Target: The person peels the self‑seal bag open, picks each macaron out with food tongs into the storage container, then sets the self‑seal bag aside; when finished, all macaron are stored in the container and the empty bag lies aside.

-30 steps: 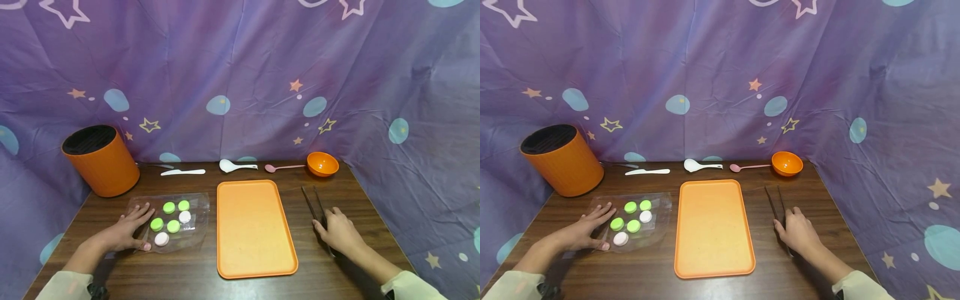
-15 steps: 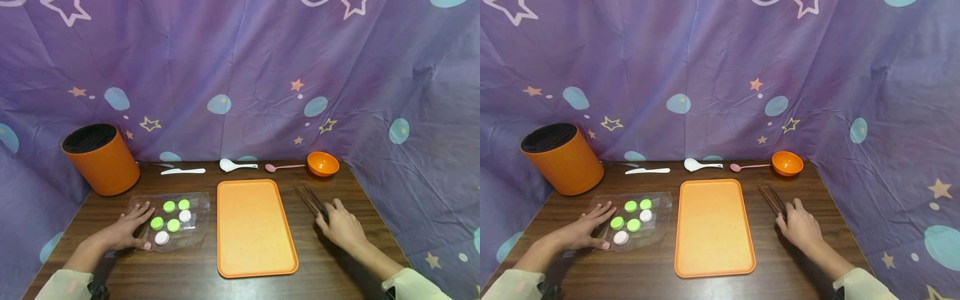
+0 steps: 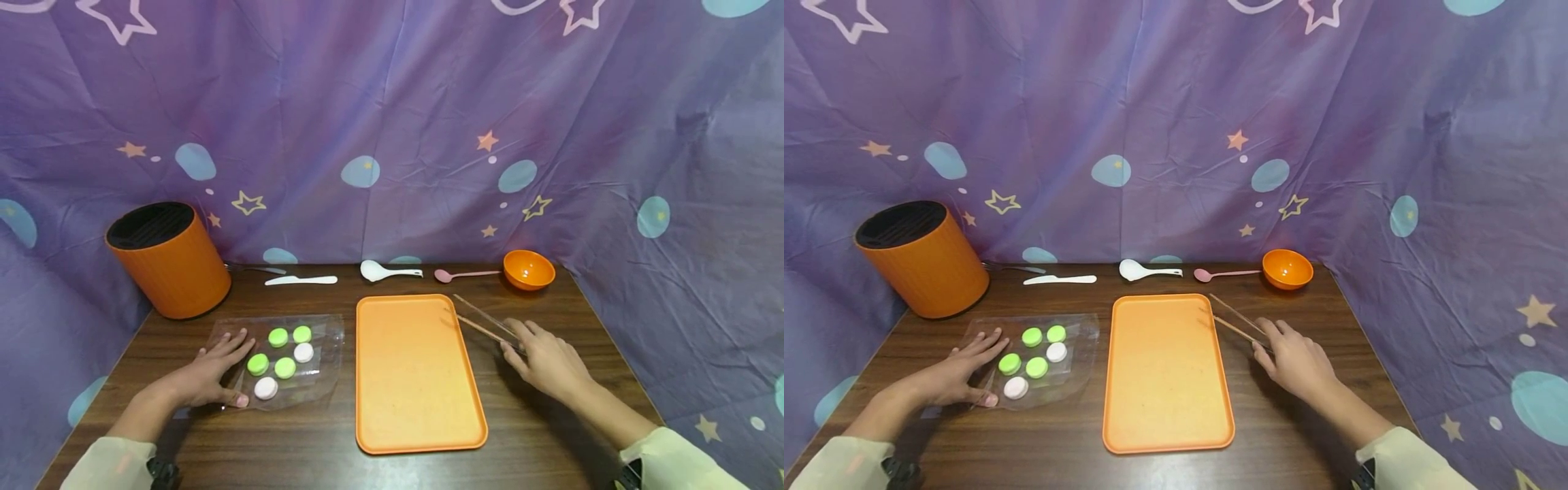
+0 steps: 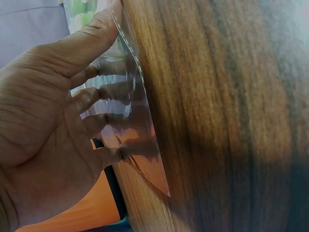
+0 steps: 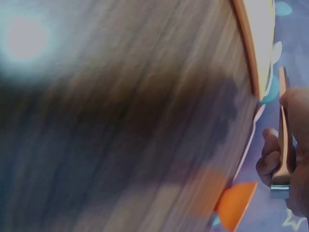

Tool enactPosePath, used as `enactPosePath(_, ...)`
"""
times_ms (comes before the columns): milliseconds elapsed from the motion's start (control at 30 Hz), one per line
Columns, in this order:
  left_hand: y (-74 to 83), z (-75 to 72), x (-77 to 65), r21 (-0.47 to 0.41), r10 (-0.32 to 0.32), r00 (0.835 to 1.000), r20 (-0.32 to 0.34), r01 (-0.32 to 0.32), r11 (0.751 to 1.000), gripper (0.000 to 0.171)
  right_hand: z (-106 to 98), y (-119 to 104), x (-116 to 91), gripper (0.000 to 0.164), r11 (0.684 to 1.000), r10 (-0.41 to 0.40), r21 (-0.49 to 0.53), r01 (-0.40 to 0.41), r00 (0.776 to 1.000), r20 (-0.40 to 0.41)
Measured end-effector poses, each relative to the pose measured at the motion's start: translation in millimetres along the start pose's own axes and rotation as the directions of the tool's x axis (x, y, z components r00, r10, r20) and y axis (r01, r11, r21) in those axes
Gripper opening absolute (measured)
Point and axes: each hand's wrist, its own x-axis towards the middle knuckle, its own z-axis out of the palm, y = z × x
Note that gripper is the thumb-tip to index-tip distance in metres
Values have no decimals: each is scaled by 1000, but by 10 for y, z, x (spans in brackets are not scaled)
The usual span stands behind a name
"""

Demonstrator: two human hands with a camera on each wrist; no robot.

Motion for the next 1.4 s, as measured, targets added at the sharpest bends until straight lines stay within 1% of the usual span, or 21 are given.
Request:
enactPosePath(33, 10, -4, -4, -10, -4, 1000, 3, 4, 1000, 116, -5, -29, 25, 45, 1000, -26, 6, 26, 1000, -10)
enactPosePath(100, 24, -11, -9, -3, -7, 1000, 3, 7, 1000, 117, -10, -86, 79, 45, 997, -75, 18, 76, 997, -26)
enactPosePath(167, 8, 0, -6, -13, 0, 1000, -3, 0, 1000, 117, -11, -145, 135, 44, 992, -121, 31, 123, 992, -40)
enactPosePath(233, -18, 15, 0, -4, 9, 1000, -13, -9, 1000, 117, -6, -201, 190, 42, 985, -167, 43, 170, 984, -53)
enactPosePath(367, -76, 45, 24, -15, 20, 1000, -20, -21, 1000, 118, 1, -309, 288, 41, 966, -252, 48, 255, 966, -55)
enactPosePath(400, -94, 53, 36, -16, 10, 1000, -19, -10, 1000, 120, 4, -336, 310, 42, 961, -271, 49, 274, 961, -54)
enactPosePath(500, -207, 98, 75, -32, -1, 1000, -21, 0, 999, 123, 20, -422, 373, 43, 945, -319, 52, 322, 946, -48)
enactPosePath(567, -323, 140, 104, -20, 10, 1000, -20, -10, 1000, 125, 43, -482, 415, 42, 937, -342, 64, 344, 939, -41)
enactPosePath(600, -379, 161, 121, -28, 2, 1000, -23, -2, 1000, 126, 55, -514, 436, 42, 933, -351, 68, 352, 936, -34)
enactPosePath(700, -496, 200, 159, -13, 4, 1000, -31, -5, 1000, 129, 93, -622, 496, 40, 925, -373, 77, 372, 928, -6)
enactPosePath(733, -517, 205, 167, -6, 8, 999, -32, -8, 1000, 130, 105, -663, 515, 40, 922, -380, 77, 379, 925, 2)
enactPosePath(867, -563, 208, 199, 8, -19, 999, -28, 19, 1000, 133, 158, -830, 589, 37, 908, -416, 74, 414, 909, 28)
enactPosePath(1033, -587, 207, 225, -6, -46, 999, 0, 46, 999, 136, 254, -1014, 671, 35, 885, -464, 69, 461, 885, 31)
enactPosePath(1133, -554, 193, 213, -14, -50, 999, 2, 50, 999, 134, 317, -1112, 717, 34, 872, -486, 76, 483, 874, 26)
enactPosePath(1167, -557, 192, 207, -3, -36, 999, -1, 36, 999, 133, 341, -1142, 732, 35, 870, -489, 78, 486, 872, 27)
enactPosePath(1300, -484, 173, 186, 9, -20, 999, -25, 21, 1000, 131, 425, -1252, 795, 34, 864, -500, 78, 497, 866, 23)
enactPosePath(1367, -478, 168, 191, 24, -23, 999, -26, 24, 999, 132, 462, -1310, 824, 33, 865, -499, 75, 495, 866, 37)
enactPosePath(1400, -473, 169, 199, 17, -38, 999, -24, 39, 999, 134, 475, -1342, 838, 33, 865, -500, 70, 497, 865, 46)
